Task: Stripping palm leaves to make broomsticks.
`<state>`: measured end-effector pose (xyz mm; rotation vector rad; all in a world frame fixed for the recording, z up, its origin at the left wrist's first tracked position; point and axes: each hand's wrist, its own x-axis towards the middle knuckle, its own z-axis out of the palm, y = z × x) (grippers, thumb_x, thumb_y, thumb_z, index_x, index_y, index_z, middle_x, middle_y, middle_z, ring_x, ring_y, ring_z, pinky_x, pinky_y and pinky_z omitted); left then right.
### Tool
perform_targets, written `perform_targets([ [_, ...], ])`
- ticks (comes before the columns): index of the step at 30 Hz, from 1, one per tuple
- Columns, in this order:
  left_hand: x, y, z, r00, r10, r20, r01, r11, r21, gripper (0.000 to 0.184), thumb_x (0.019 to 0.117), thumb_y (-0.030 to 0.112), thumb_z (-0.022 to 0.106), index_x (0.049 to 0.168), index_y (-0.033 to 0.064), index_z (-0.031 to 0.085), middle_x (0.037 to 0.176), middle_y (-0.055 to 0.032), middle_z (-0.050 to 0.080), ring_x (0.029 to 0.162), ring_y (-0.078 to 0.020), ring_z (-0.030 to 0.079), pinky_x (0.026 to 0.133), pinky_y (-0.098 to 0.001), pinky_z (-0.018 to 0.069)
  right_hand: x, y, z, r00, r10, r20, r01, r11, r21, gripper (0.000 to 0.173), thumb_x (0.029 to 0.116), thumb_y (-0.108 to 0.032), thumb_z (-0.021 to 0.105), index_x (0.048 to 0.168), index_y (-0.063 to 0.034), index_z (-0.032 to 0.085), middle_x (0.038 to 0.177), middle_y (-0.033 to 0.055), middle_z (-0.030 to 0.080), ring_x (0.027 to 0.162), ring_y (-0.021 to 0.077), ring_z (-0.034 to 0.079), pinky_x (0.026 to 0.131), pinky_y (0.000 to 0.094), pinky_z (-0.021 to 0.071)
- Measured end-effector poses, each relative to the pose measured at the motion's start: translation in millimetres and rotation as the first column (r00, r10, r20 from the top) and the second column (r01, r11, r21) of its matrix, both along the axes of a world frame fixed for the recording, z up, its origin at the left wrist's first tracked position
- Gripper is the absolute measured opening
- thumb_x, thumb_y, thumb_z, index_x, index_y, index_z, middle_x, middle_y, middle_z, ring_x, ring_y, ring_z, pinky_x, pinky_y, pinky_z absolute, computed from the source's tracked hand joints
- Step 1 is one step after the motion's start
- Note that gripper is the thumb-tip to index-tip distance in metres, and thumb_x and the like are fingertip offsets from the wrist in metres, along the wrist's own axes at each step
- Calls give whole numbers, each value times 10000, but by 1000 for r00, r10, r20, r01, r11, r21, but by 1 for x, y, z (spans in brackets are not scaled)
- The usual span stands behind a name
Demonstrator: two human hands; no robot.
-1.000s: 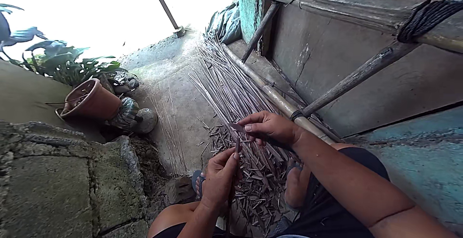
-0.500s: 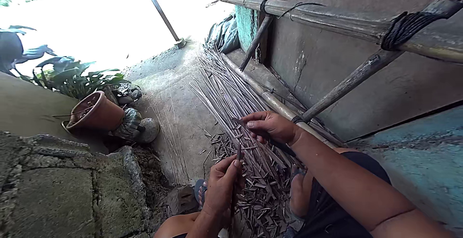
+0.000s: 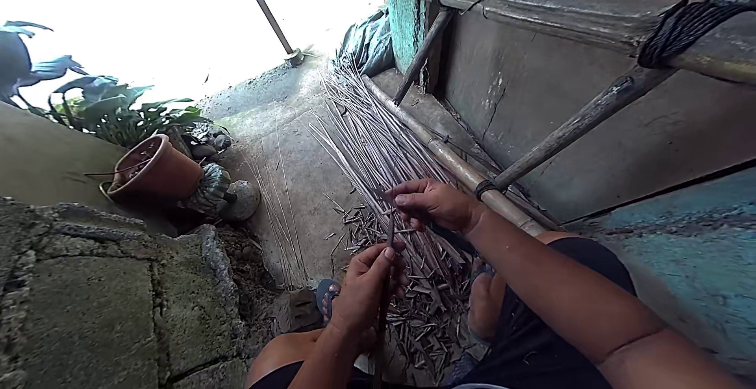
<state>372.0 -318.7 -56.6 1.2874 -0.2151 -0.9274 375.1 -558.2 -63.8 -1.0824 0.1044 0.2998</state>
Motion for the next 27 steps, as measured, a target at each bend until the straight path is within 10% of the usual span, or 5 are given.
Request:
perform_targets([
  [6, -4, 2, 0, 998, 11, -66, -11, 1000, 6, 376, 1110, 206, 373, 1173, -43, 648, 729, -58, 616, 515, -97, 570, 470, -230, 515, 3, -7, -1, 992, -105, -77, 103, 994, -27, 226, 1077, -133, 510, 1209, -8, 643, 761, 79, 659, 540, 93, 606, 503, 211, 534],
  [13, -2, 1, 9, 996, 6, -93, -14, 996, -85, 390, 1120, 268, 322, 997, 30, 606, 644, -16, 559, 460, -68, 524, 430, -199, 467, -19, 14, 0, 927, 360, 108, -349, 931, -110, 209, 1053, -238, 570, 987, -61, 660, 719, 8, 638, 534, 64, 591, 485, 211, 513],
  [27, 4, 5, 8, 946, -151, -288, 57, 949, -311, 308, 1103, 311, 436, 957, 92, 595, 652, 22, 531, 470, -45, 521, 443, -178, 463, -5, -6, -17, 885, 319, 340, -270, 945, -186, 196, 1028, -228, 612, 952, -61, 680, 710, -5, 660, 552, 58, 605, 505, 213, 512],
])
